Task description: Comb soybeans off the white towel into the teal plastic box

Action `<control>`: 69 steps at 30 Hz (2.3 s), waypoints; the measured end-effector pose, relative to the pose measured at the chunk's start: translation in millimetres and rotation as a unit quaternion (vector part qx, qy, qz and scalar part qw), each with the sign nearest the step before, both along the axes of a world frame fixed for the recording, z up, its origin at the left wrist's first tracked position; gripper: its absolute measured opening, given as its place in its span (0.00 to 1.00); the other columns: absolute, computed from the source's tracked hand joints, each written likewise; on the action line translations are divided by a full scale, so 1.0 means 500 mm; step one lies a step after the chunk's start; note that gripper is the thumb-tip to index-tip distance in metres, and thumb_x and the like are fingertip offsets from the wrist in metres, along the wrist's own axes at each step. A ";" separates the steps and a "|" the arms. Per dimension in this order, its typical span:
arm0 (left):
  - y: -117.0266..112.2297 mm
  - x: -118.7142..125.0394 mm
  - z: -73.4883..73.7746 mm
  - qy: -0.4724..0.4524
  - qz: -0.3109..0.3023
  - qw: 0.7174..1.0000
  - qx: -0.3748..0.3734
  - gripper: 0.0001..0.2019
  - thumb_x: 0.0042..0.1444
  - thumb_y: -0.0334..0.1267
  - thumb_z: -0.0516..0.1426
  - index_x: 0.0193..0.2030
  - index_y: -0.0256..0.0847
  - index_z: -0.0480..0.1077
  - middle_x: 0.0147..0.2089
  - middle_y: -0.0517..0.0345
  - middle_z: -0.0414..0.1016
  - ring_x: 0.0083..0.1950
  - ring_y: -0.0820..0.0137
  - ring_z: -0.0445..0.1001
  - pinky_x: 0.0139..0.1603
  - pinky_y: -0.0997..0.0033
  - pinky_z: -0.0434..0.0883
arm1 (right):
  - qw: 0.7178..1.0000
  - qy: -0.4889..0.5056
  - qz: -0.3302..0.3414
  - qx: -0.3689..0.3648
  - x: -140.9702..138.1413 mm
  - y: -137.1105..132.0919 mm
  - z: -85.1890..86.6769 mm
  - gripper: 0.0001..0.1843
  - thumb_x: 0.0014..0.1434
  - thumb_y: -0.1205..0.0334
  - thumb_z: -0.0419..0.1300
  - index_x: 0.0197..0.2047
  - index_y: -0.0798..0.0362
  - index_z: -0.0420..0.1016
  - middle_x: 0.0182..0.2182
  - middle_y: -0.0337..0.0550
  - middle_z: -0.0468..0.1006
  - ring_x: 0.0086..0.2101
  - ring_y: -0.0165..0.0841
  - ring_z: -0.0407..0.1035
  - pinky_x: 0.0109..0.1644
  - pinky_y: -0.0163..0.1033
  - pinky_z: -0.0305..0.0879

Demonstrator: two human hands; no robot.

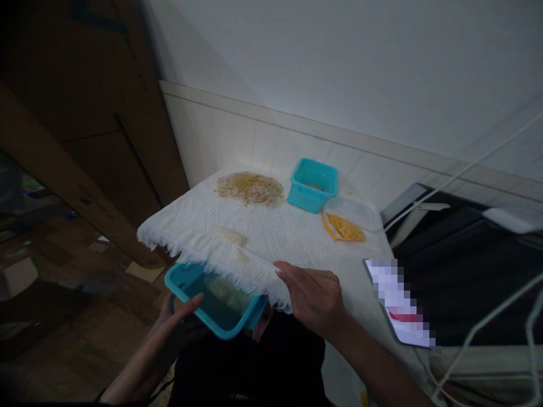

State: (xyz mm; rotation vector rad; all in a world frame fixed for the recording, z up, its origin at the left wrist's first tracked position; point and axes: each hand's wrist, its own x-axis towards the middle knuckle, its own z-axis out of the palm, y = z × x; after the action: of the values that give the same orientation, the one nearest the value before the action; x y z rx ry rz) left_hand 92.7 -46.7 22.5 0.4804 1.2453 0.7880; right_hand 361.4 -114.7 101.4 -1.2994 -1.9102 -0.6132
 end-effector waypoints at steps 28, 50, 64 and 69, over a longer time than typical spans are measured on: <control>0.010 -0.014 -0.002 0.017 -0.007 1.000 -0.009 0.60 0.41 0.41 0.78 0.75 0.59 0.48 0.70 0.38 0.69 0.51 0.46 0.85 0.48 0.40 0.83 | 0.994 0.011 0.095 -0.048 -0.069 -0.008 0.018 0.20 0.66 0.75 0.55 0.56 0.52 0.78 0.38 0.39 0.89 0.34 0.29 0.83 0.41 0.30 0.79; 0.017 -0.021 0.003 0.014 -0.006 1.000 -0.006 0.61 0.42 0.43 0.77 0.76 0.60 0.45 0.70 0.39 0.70 0.48 0.49 0.86 0.49 0.40 0.83 | 0.999 0.032 0.005 -0.014 0.003 0.060 -0.003 0.12 0.70 0.64 0.60 0.49 0.48 0.84 0.32 0.37 0.88 0.23 0.28 0.79 0.29 0.31 0.73; 0.023 -0.025 0.010 0.013 -0.005 1.000 0.014 0.59 0.45 0.42 0.76 0.77 0.58 0.44 0.67 0.37 0.73 0.45 0.50 0.86 0.51 0.42 0.82 | 0.991 0.071 0.109 -0.011 -0.052 0.167 0.002 0.10 0.69 0.67 0.60 0.47 0.56 0.84 0.33 0.43 0.88 0.24 0.29 0.80 0.30 0.30 0.75; 0.029 -0.038 0.006 0.022 -0.008 1.000 0.006 0.60 0.44 0.43 0.76 0.77 0.58 0.44 0.66 0.37 0.74 0.47 0.50 0.86 0.50 0.44 0.82 | 0.994 0.028 0.107 -0.008 -0.084 0.137 -0.005 0.11 0.70 0.69 0.58 0.46 0.57 0.83 0.32 0.42 0.88 0.25 0.28 0.80 0.33 0.29 0.77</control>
State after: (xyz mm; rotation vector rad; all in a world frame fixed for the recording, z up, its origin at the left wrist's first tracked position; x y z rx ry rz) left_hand 73.9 -32.3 25.6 0.5195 1.2773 0.7762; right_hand 319.4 -46.0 99.0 -1.0911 -1.9788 -0.4484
